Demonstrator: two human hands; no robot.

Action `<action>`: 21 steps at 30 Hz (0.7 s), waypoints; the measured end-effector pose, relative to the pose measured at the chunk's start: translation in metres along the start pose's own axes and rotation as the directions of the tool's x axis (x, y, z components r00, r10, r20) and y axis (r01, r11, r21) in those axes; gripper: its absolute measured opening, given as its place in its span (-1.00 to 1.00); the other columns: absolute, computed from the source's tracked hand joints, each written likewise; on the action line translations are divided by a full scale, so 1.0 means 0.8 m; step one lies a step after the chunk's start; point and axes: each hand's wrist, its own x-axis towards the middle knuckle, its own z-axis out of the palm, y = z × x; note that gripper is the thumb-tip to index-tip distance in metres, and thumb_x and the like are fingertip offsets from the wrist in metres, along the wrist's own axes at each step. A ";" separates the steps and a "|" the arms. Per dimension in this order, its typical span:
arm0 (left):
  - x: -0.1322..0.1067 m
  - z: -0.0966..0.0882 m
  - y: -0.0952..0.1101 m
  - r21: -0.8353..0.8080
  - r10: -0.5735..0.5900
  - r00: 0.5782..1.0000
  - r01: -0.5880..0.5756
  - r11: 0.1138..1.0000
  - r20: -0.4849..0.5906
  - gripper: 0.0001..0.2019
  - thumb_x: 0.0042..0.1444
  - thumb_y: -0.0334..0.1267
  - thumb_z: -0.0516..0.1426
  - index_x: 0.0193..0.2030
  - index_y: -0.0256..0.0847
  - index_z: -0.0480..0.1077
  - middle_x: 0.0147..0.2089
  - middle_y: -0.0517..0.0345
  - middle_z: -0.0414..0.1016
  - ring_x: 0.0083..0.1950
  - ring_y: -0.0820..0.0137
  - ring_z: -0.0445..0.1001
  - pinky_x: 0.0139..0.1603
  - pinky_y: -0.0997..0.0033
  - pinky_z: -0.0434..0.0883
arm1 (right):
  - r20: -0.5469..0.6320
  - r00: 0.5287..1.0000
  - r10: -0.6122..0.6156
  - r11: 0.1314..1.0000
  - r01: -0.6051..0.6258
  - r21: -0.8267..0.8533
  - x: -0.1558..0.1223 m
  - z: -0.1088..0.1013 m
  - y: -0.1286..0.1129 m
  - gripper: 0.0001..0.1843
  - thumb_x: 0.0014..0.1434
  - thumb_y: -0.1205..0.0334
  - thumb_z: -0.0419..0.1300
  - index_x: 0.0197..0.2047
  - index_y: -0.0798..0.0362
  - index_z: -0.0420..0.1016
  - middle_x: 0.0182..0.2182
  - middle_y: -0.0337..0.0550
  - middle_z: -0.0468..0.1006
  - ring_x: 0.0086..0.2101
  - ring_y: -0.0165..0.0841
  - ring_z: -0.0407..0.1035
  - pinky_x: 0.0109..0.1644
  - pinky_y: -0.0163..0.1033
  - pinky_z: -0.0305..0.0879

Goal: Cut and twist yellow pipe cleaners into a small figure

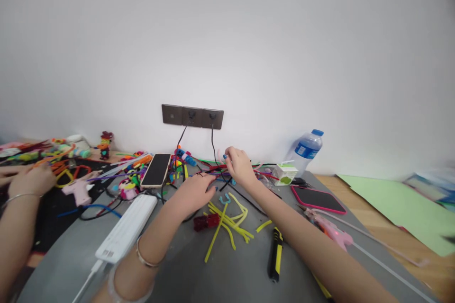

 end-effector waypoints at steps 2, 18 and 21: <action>-0.008 -0.020 0.007 -0.067 -0.016 0.999 0.014 0.998 -0.029 -0.60 0.20 -0.23 -0.04 0.11 -0.23 0.41 0.10 -0.04 0.51 0.10 0.19 0.46 0.12 0.24 0.35 | -0.018 1.000 -0.018 0.998 0.019 0.057 0.004 -0.001 -0.018 -0.85 0.29 0.30 -0.10 -0.20 0.06 0.27 -0.33 -0.05 0.47 -0.33 -0.21 0.31 -0.20 -0.18 0.14; -0.013 -0.075 -0.180 0.127 -0.670 0.738 0.674 0.727 -0.081 -0.67 -0.06 -0.22 0.18 -0.13 -0.30 0.51 -0.13 -0.18 0.60 -0.07 0.08 0.55 -0.10 0.32 0.42 | 0.243 0.956 -0.163 0.958 0.094 0.271 -0.008 -0.015 -0.062 -0.82 0.25 0.38 -0.08 -0.11 0.00 0.25 -0.28 -0.13 0.52 -0.33 -0.32 0.41 -0.27 -0.32 0.19; -0.010 -0.044 -0.176 0.151 -0.711 0.696 0.716 0.681 -0.096 -0.44 -0.09 0.01 0.18 -0.04 -0.42 0.48 -0.01 -0.42 0.52 0.05 -0.13 0.47 -0.01 0.11 0.39 | 0.250 0.953 -0.173 0.953 0.098 0.286 -0.009 -0.013 -0.067 -0.79 0.25 0.39 -0.06 -0.08 0.01 0.25 -0.25 -0.11 0.53 -0.30 -0.32 0.43 -0.24 -0.32 0.21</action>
